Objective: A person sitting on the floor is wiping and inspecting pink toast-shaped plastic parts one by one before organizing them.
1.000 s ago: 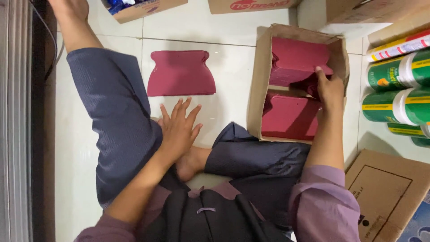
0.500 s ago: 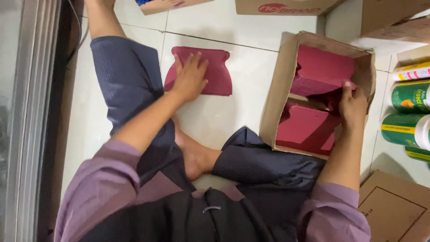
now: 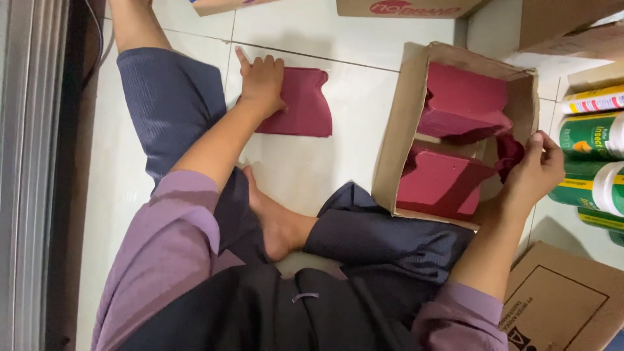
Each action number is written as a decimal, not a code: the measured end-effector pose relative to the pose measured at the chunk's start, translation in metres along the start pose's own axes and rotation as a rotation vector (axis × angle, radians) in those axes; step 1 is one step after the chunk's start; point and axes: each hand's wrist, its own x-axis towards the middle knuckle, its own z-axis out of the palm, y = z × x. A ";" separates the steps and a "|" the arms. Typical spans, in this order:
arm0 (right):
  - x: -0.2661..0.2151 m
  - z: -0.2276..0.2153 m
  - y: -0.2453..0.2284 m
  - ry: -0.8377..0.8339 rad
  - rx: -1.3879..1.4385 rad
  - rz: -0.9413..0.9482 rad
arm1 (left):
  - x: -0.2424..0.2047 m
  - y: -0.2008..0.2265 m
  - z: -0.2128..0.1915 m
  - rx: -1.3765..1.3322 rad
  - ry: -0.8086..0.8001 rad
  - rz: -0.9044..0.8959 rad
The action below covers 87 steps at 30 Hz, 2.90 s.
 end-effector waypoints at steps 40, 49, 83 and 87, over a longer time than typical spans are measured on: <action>-0.124 0.065 -0.230 -0.344 0.778 0.432 | -0.208 0.066 -0.171 -1.742 -0.076 -0.431; -0.246 0.135 -0.251 -0.315 -0.087 -0.955 | -0.241 0.102 -0.200 -2.180 0.029 -0.810; -0.216 0.126 -0.298 -0.325 -0.225 -0.870 | -0.260 0.100 -0.127 -1.924 -0.042 -0.280; -0.257 0.121 -0.296 -0.329 -0.230 -1.004 | -0.253 0.084 -0.133 -2.044 -0.004 -0.544</action>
